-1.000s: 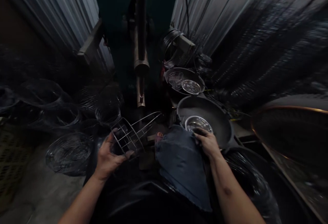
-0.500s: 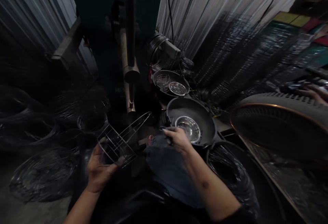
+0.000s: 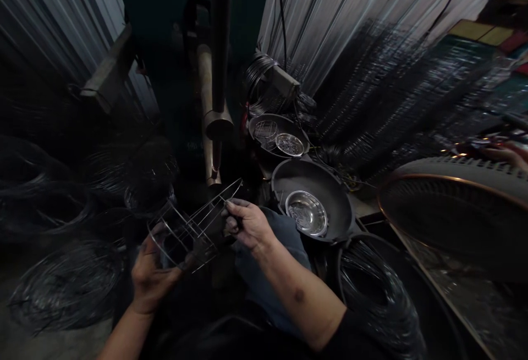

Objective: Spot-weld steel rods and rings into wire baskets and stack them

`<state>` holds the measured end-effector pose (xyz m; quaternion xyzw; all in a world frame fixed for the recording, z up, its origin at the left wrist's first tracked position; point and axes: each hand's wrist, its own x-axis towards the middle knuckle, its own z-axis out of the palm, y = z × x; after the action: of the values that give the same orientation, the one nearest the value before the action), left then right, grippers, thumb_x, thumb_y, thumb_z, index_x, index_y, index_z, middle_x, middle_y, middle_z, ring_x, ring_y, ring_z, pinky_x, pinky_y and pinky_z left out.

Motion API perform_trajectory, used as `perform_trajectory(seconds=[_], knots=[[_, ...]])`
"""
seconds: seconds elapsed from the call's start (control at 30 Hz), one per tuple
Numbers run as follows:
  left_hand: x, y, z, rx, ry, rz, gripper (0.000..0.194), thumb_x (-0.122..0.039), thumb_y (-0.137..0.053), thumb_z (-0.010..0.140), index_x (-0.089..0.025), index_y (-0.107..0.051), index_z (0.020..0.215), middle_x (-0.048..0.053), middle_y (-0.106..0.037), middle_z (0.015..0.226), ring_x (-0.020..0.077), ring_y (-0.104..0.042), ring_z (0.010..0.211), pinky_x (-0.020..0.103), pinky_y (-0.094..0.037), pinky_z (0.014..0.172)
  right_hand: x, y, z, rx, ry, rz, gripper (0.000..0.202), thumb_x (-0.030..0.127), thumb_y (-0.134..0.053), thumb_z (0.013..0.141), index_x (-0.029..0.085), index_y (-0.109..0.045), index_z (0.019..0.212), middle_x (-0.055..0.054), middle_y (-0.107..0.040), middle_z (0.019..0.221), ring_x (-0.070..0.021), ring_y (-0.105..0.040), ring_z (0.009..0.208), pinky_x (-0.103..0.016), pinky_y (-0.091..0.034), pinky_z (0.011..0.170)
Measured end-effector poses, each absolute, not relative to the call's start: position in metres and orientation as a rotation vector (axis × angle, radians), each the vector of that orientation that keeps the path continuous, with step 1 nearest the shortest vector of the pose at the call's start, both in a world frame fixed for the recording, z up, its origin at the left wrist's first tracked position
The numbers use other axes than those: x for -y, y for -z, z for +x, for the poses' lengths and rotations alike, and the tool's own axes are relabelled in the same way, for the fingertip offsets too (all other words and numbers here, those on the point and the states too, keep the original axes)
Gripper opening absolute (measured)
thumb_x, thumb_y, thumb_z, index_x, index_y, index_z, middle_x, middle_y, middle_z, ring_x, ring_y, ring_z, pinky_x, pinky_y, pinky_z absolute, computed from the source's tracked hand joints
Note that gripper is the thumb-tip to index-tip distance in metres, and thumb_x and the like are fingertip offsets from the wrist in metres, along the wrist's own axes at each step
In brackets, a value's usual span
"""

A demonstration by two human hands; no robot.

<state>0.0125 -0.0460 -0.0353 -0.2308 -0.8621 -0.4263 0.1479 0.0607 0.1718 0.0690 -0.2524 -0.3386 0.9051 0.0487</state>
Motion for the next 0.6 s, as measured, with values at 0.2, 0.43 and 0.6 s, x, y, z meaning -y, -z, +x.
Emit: perform_trajectory(seconds=[0.2, 0.43, 0.6], knots=[[0.041, 0.03, -0.004, 2.339, 1.179, -0.804, 0.082, -0.043, -0.076, 0.065, -0.028, -0.041, 0.138, 0.009, -0.058, 0.125, 0.0321, -0.059, 0.11, 0.049, -0.051, 0.094, -0.169, -0.065, 0.049, 0.991, -2.684, -0.695, 0.021, 0.017, -0.079, 0.06, 0.011, -0.062, 0.071, -0.001, -0.062, 0.055, -0.0025, -0.037, 0.034, -0.017, -0.024, 0.036], [0.035, 0.017, -0.023, 2.382, 1.252, -0.828, 0.07, -0.047, -0.074, 0.066, -0.023, -0.05, 0.127, 0.009, -0.058, 0.124, 0.0314, -0.059, 0.11, 0.047, -0.05, 0.095, -0.172, -0.071, 0.03, 1.006, -2.637, -0.664, 0.017, 0.016, -0.077, 0.061, 0.013, -0.062, 0.068, -0.001, -0.062, 0.053, -0.0024, -0.035, 0.033, -0.017, -0.024, 0.035], [0.031, 0.015, -0.034, 2.433, 1.296, -0.779, 0.07, -0.05, -0.074, 0.065, -0.023, -0.051, 0.126, 0.008, -0.057, 0.129, 0.0321, -0.058, 0.113, 0.049, -0.049, 0.097, -0.174, -0.076, 0.018, 1.008, -2.625, -0.639, 0.014, 0.014, -0.075, 0.063, 0.013, -0.061, 0.068, 0.0, -0.061, 0.054, -0.0019, -0.034, 0.034, -0.016, -0.025, 0.035]])
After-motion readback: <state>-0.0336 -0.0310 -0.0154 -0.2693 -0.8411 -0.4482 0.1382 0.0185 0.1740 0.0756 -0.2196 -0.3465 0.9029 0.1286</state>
